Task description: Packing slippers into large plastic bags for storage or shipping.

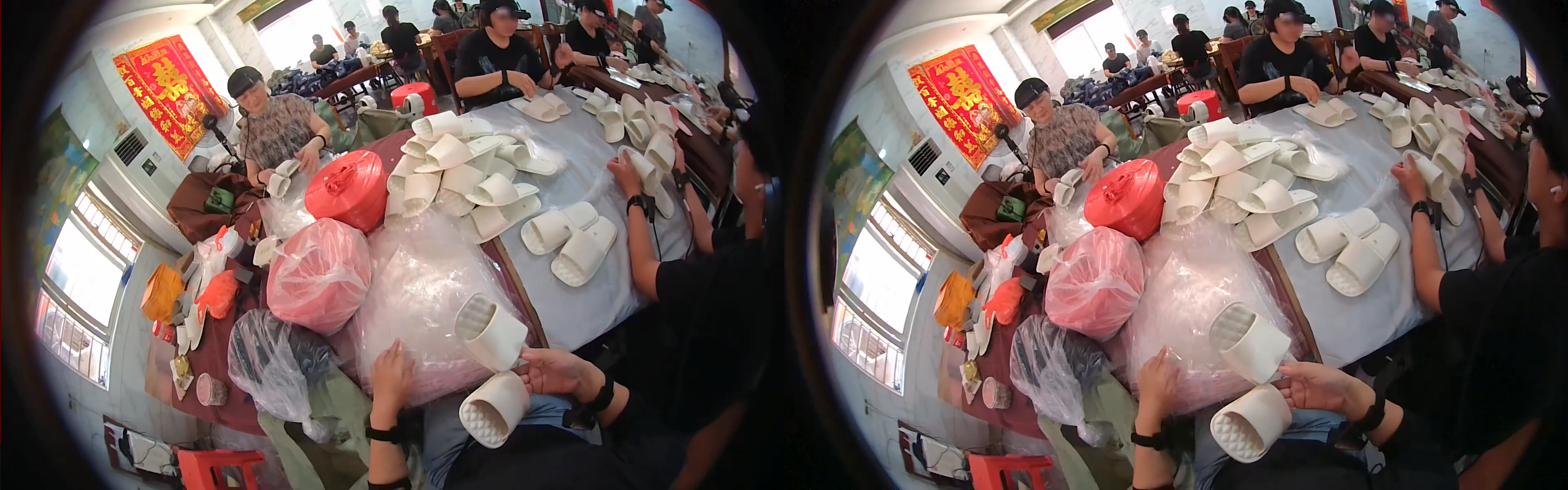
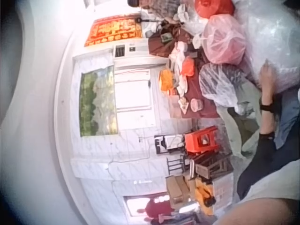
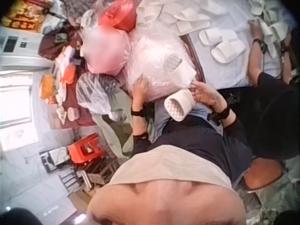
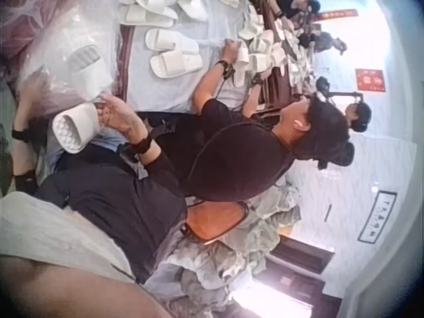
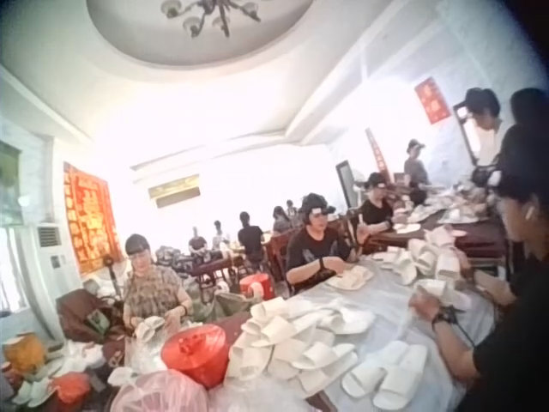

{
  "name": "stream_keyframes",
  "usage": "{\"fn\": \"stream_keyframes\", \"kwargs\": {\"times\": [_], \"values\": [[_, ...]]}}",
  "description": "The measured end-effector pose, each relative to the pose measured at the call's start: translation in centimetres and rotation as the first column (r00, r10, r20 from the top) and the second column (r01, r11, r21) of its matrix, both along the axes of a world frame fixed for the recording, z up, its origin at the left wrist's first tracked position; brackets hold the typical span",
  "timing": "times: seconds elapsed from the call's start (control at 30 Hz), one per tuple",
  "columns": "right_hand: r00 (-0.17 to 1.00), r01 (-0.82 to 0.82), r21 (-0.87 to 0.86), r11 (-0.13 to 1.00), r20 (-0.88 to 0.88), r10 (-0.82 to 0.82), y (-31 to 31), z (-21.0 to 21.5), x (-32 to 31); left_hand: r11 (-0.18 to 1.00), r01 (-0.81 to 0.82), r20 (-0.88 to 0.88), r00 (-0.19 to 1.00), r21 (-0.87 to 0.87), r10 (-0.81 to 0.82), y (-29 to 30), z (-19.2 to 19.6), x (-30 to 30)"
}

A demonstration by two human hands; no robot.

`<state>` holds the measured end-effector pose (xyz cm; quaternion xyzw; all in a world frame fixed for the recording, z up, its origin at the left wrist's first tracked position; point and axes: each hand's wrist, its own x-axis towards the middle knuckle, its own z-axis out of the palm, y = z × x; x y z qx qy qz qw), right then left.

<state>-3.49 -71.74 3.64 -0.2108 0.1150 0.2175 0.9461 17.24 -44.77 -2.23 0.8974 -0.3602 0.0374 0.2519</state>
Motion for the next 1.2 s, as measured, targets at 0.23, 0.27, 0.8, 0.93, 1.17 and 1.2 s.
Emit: {"fn": "stream_keyframes", "kwargs": {"times": [0.23, 0.27, 0.8, 0.93, 1.17, 1.2], "values": [[0.956, 0.278, -0.253, 0.927, -0.026, -0.293, 0.1, 1.1, 0.0, 0.996, 0.011, 0.220, 0.975, 0.086, -0.030, -0.1, 1.7, 0.3], [0.908, 0.404, -0.304, 0.863, 0.020, -0.418, 0.1, 2.1, 0.2, 0.998, -0.012, 0.254, 0.967, 0.060, -0.004, -0.3, 1.7, 0.3], [0.812, 0.520, -0.632, 0.575, 0.157, -0.562, -1.8, -4.4, 6.0, 0.995, -0.084, 0.143, 0.987, 0.049, 0.076, -0.6, -3.1, -0.2], [0.753, 0.593, -0.533, 0.604, 0.102, -0.650, -1.1, -3.4, 6.2, 0.995, -0.082, 0.156, 0.985, 0.047, 0.074, -0.5, -3.6, 0.0], [0.420, 0.889, -0.225, 0.399, 0.055, -0.906, 0.3, -3.0, 9.5, 0.993, -0.119, 0.228, 0.967, 0.028, 0.109, -0.5, -3.7, -0.1], [0.416, 0.887, -0.221, 0.405, 0.004, -0.909, 0.2, -3.6, 10.0, 0.993, -0.111, 0.247, 0.964, 0.033, 0.100, -0.7, -3.8, -0.1]]}}
